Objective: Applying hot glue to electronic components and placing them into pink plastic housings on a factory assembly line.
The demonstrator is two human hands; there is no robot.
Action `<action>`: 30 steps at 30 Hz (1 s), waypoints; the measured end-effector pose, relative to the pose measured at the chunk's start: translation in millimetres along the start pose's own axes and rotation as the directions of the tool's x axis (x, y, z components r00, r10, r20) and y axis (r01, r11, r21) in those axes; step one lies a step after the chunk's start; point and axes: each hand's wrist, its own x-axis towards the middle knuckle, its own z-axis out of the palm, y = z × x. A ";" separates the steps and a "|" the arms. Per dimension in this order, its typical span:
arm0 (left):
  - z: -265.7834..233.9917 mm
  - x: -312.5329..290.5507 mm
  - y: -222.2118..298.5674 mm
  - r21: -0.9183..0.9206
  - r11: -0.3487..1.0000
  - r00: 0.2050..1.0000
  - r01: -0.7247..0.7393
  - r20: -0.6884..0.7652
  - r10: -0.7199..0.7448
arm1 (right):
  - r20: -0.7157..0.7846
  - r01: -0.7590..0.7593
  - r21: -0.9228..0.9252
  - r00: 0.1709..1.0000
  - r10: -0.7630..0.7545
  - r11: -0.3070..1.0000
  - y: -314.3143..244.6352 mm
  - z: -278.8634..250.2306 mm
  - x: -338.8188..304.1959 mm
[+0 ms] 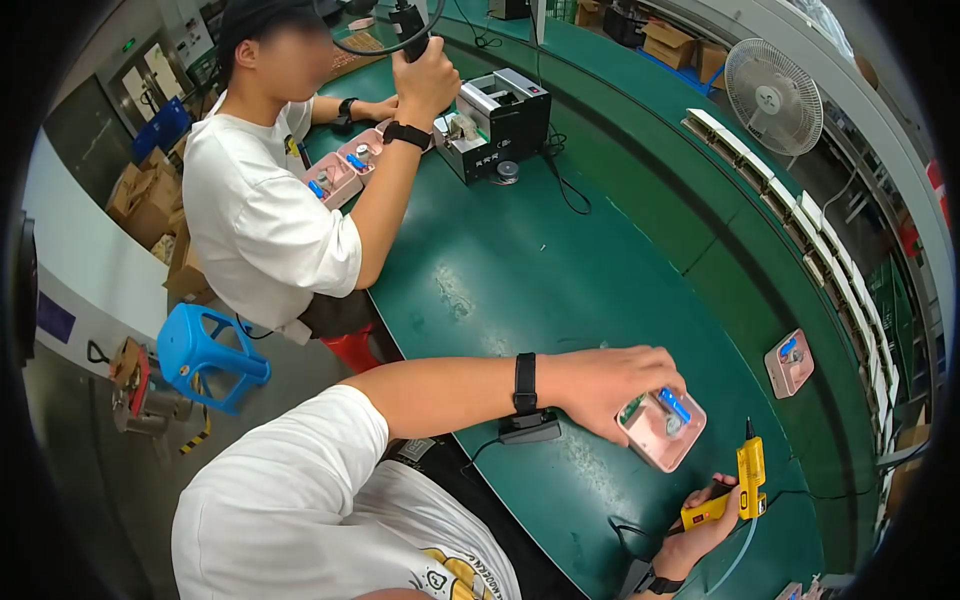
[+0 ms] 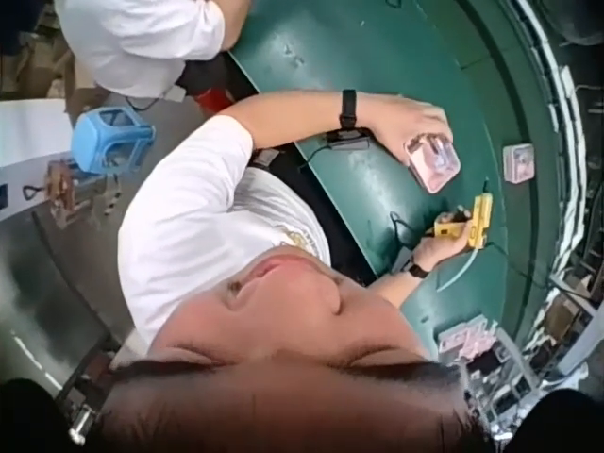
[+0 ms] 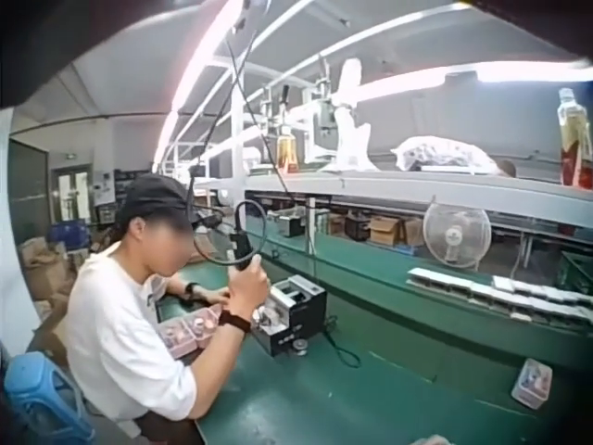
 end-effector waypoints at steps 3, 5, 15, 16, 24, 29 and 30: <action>-2.1 -5.9 6.4 -0.085 0.995 0.993 0.049 0.112 -0.040 | -0.010 -0.005 0.008 1.000 0.006 1.000 2.0 0.9 3.4; -3.9 -6.4 8.3 -0.076 0.996 0.990 0.039 0.135 -0.029 | -0.024 -0.002 0.003 1.000 0.002 1.000 0.6 -0.2 -0.5; -7.0 3.8 7.6 -0.114 0.993 0.995 -0.012 0.099 0.024 | -0.099 -0.008 0.050 0.995 0.013 0.999 -8.2 -4.8 -6.7; -5.9 1.8 6.3 -0.061 0.998 0.999 0.003 0.038 -0.001 | -0.066 0.000 0.014 0.998 0.001 1.000 -7.5 0.6 -7.1; 23.6 16.3 14.2 0.316 0.949 0.996 -0.006 -0.080 0.033 | -0.048 0.008 -0.029 0.999 -0.009 1.000 -10.3 -4.7 -5.4; 23.2 13.0 28.7 0.310 0.946 0.996 0.091 -0.005 -0.094 | -0.055 -0.003 -0.074 0.998 -0.001 0.997 -10.8 0.1 -7.7; 23.1 13.4 31.7 0.310 0.946 0.994 0.100 0.020 -0.111 | -0.044 -0.004 -0.094 0.999 0.000 0.996 -12.3 0.6 -6.8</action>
